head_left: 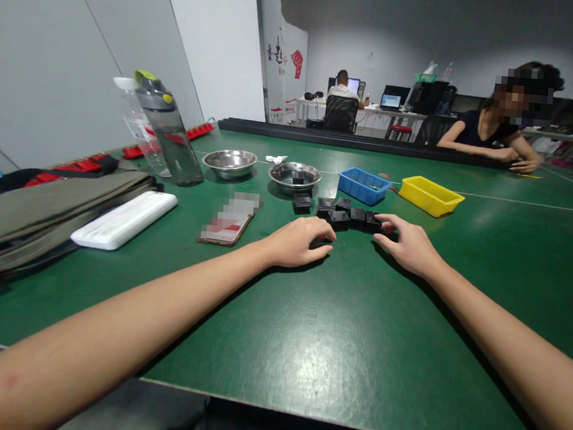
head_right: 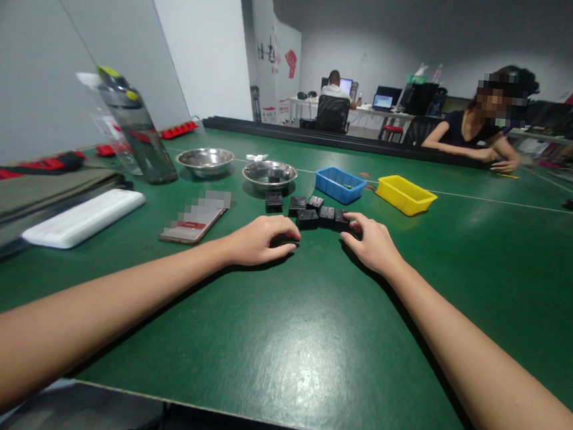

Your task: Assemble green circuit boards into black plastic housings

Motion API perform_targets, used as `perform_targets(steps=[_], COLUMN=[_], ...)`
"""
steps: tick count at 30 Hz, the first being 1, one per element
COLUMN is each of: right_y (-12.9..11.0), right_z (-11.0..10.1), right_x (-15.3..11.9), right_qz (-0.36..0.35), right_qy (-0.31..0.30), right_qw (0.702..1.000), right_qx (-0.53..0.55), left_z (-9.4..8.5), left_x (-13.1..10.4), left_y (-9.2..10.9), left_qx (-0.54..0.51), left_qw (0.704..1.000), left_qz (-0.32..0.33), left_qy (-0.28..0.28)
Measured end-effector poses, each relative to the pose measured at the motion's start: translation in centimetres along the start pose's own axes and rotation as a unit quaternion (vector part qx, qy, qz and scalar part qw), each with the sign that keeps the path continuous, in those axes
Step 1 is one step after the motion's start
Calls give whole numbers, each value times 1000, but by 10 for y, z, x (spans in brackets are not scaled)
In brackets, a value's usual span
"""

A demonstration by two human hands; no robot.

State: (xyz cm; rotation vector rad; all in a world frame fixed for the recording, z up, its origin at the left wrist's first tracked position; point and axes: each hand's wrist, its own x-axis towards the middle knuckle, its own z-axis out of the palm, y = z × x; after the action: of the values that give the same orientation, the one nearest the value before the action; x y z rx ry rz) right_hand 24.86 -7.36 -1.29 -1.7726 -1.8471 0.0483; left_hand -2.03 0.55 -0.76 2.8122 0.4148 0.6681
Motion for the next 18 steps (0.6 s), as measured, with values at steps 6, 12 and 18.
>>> perform_targets(steps=[6,12,18], right_y=[1,2,-11], right_z=[3,7,0], right_x=[1,0,10], right_qz=[-7,-31,-26], right_qy=[-14,-20,79], right_qw=[1000,999,995], right_qx=[16,24,56], left_z=[3,3,1], left_x=[0,0,2], left_y=[-4,-6,-1], left_qx=[23,22,31], left_qw=[998,996,998], left_qz=[-53,-74,-45], left_qy=[-24,-34,17])
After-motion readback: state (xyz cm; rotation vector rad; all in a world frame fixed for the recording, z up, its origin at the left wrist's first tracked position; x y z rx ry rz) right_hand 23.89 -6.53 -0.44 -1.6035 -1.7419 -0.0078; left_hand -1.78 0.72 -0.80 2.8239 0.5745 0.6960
